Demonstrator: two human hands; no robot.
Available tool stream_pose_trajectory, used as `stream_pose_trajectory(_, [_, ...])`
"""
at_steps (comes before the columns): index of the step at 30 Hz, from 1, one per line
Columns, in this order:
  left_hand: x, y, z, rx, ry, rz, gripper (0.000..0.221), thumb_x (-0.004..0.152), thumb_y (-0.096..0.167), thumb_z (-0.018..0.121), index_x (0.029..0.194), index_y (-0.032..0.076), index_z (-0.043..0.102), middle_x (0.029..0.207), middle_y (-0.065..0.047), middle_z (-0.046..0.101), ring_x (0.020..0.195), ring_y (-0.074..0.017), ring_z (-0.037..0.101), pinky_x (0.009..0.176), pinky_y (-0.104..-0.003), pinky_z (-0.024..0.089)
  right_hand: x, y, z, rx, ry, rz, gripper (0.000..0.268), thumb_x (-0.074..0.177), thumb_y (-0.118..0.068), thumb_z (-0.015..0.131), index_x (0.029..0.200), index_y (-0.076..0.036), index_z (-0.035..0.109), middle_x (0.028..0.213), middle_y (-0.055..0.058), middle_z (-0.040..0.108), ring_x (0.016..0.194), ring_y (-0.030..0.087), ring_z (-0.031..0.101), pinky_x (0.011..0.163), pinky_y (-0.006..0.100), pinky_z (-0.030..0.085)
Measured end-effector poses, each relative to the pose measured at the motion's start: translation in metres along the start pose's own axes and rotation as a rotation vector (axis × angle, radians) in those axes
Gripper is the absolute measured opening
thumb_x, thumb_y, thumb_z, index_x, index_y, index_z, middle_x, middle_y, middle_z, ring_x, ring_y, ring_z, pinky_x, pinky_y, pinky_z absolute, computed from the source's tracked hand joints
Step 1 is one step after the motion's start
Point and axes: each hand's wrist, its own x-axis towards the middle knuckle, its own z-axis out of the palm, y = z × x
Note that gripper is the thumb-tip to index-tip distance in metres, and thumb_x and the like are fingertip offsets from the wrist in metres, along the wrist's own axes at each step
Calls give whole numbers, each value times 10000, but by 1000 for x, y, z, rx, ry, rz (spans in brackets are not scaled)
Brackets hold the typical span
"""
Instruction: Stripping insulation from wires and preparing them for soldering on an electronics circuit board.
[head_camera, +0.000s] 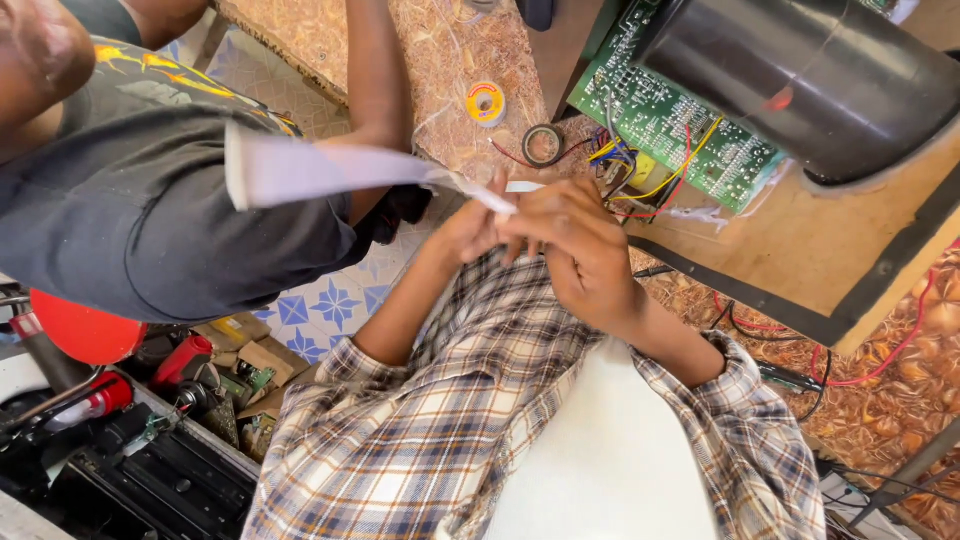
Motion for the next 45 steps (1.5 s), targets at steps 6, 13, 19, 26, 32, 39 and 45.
stream_pose_trajectory(6, [-21, 51, 6, 594, -842, -181, 450, 958, 211, 714, 1278, -93, 629, 1025, -252, 736, 767, -251, 752, 509, -293, 622, -4, -4, -13, 0, 7, -88, 363, 972, 126, 450, 1119, 13, 762, 920, 124, 726, 789, 314, 645, 768, 437, 494])
stream_pose_trajectory(13, [-20, 81, 24, 449, -538, 365, 628, 889, 346, 755, 1190, -168, 555, 703, -196, 655, 555, -243, 678, 501, -313, 578, -24, -3, -22, 67, -29, 42, 327, 949, 144, 471, 1110, 43, 738, 883, 139, 713, 730, 285, 640, 699, 413, 524])
stream_pose_trajectory(19, [-20, 101, 55, 451, -304, 609, 406, 1023, 304, 638, 1016, -96, 571, 522, -109, 538, 381, -173, 525, 396, -262, 469, -49, 8, -38, 125, -333, 219, 324, 992, 87, 519, 1270, 6, 664, 1018, 154, 681, 880, 283, 675, 797, 364, 517])
stream_pose_trajectory(26, [-18, 110, 84, 226, -32, 771, 149, 1090, 189, 574, 1043, 49, 555, 613, -20, 422, 435, -133, 429, 394, -254, 421, -63, 28, -34, 127, -431, 386, 222, 1029, 49, 526, 1178, -10, 679, 987, 119, 639, 837, 228, 614, 727, 325, 430])
stream_pose_trajectory(32, [-8, 93, 91, 423, -3, 942, 535, 1094, 342, 360, 867, -97, 565, 395, -15, 328, 316, -198, 496, 386, -239, 460, -74, 51, -35, 47, -494, 337, 234, 987, 52, 559, 1123, -46, 722, 963, 120, 725, 960, 302, 685, 885, 449, 490])
stream_pose_trajectory(39, [-10, 81, 115, 577, -276, 807, 491, 1034, 250, 439, 803, -96, 700, 389, -74, 460, 311, -151, 458, 375, -254, 442, -49, 12, -41, 75, -374, 227, 143, 974, 16, 591, 1069, -13, 694, 1066, 184, 655, 996, 347, 663, 900, 493, 531])
stream_pose_trajectory(45, [-14, 77, 151, 698, -458, 680, 357, 979, 166, 591, 666, 47, 714, 454, -48, 531, 396, -156, 462, 446, -290, 448, -46, -5, -42, 129, -139, 142, 129, 996, -96, 627, 1086, -76, 717, 1193, 205, 668, 902, 314, 674, 864, 480, 556])
